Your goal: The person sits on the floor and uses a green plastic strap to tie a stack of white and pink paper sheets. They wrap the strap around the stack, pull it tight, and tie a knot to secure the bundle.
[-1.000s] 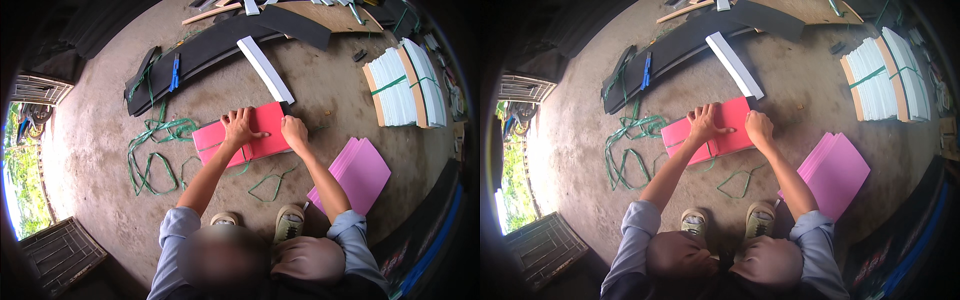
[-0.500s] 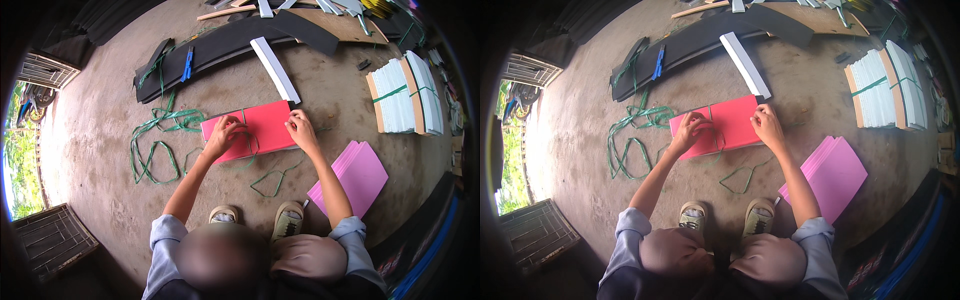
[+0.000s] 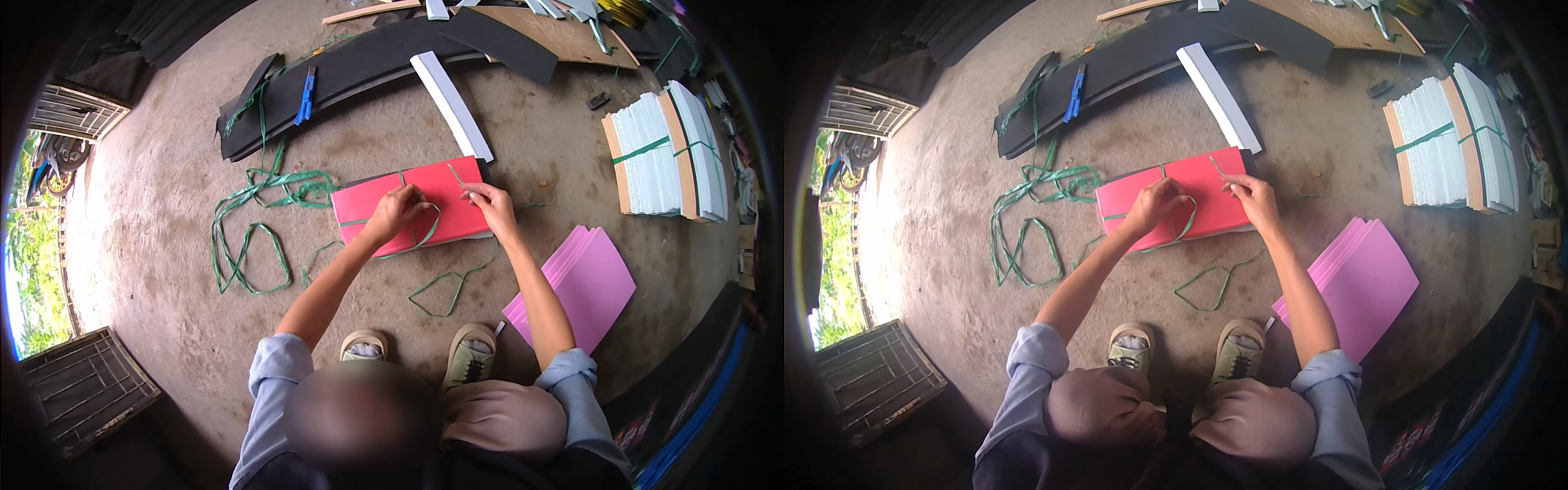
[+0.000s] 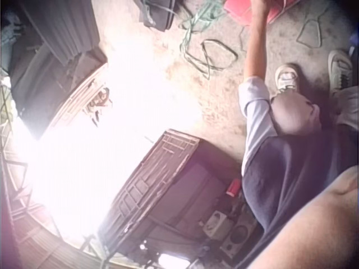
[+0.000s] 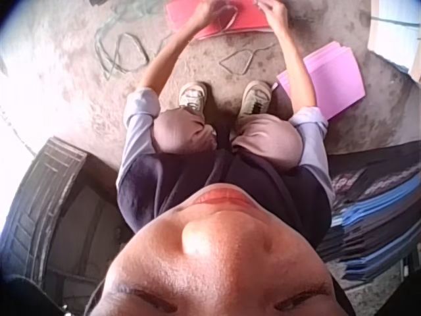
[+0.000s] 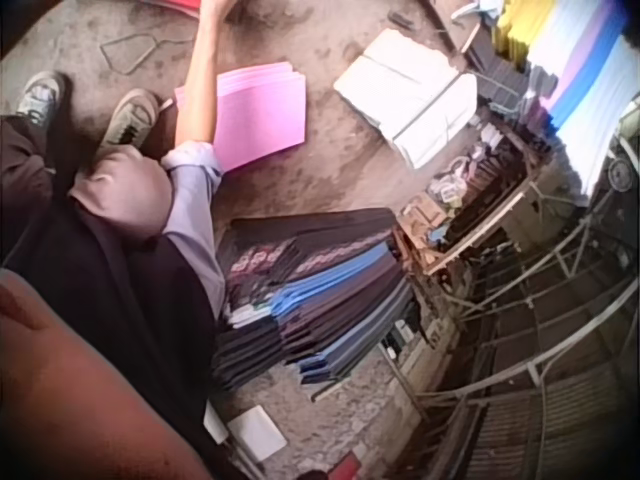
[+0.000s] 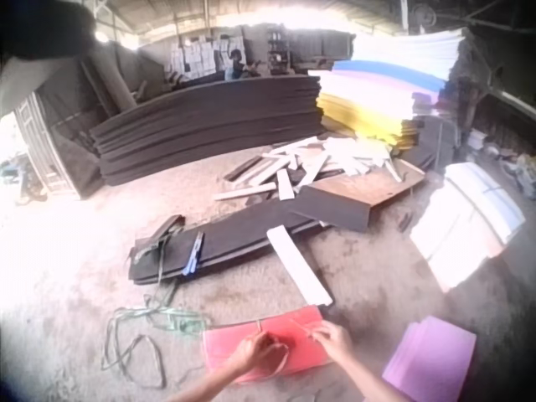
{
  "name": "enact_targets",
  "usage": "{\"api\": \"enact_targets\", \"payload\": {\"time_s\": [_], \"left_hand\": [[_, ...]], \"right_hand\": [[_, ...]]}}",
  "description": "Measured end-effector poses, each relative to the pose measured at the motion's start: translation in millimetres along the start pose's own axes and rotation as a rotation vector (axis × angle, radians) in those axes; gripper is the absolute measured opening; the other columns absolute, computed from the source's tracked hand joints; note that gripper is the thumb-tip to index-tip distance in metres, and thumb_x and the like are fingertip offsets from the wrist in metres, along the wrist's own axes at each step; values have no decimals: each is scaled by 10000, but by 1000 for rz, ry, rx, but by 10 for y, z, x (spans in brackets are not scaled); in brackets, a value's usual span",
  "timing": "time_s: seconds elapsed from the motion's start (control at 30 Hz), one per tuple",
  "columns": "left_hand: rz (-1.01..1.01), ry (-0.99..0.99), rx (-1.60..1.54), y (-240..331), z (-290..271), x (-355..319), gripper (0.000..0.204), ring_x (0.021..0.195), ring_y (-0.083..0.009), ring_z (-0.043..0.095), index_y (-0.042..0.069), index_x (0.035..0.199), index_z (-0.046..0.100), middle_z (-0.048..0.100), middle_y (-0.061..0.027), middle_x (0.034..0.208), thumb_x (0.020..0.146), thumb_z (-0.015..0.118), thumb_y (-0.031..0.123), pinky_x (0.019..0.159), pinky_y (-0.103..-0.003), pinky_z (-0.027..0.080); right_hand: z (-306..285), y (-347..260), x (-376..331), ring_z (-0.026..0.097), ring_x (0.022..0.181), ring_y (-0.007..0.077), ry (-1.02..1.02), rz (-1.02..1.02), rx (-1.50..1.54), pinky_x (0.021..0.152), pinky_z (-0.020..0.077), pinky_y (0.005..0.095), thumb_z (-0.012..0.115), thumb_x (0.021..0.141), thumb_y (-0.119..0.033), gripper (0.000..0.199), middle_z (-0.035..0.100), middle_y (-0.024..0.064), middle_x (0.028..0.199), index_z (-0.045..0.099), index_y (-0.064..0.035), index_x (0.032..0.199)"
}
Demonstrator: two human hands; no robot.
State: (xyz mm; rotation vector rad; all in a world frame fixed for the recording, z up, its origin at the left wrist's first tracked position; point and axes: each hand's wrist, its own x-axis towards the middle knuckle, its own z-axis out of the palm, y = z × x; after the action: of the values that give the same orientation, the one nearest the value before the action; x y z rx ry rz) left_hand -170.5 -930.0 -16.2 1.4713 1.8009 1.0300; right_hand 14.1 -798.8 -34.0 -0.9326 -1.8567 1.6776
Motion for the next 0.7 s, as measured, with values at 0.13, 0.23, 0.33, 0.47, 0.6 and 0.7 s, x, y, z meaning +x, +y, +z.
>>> {"api": "enact_targets", "payload": {"time_s": [0.13,0.23,0.33,0.47,0.6,0.7], "left_hand": [[-90,43,-3,39,111,104,157,654,-224,563,42,844,580,606,-94,755,764,630,166,597,-332,446],[-126,69,-30,80,200,163,152,665,-214,577,50,840,592,624,-84,782,765,627,177,589,-330,447],[2,146,34,50,265,151,154,647,-213,590,55,835,600,634,-78,773,760,633,185,578,-323,449],[167,197,273,152,262,130,168,615,-220,606,57,822,594,638,-84,723,722,672,167,574,-296,455],[-90,290,-77,150,325,151,210,628,-192,618,58,858,599,647,-76,717,698,700,150,591,-268,465],[-212,336,-229,227,330,194,225,649,-156,625,50,877,621,656,-72,742,701,705,165,605,-260,477]], "right_hand": [[153,-27,24,630,726,125,139,84,-15,634,468,232,562,782,10,156,659,79,830,567,-10,937],[224,-18,21,635,725,128,214,104,-45,631,473,242,594,768,-5,111,661,82,775,591,-4,878],[319,-42,28,634,701,143,282,96,-89,632,476,259,623,756,-46,53,655,92,757,622,-6,790],[396,-12,25,619,696,183,346,86,-166,654,471,299,644,741,-100,98,648,80,749,623,-27,804],[468,3,-15,573,724,200,389,24,-314,697,453,341,651,732,-115,87,637,41,748,628,-57,793],[429,21,-28,577,717,201,374,-21,-334,681,458,333,651,730,-110,76,634,45,742,631,-66,788]]}}
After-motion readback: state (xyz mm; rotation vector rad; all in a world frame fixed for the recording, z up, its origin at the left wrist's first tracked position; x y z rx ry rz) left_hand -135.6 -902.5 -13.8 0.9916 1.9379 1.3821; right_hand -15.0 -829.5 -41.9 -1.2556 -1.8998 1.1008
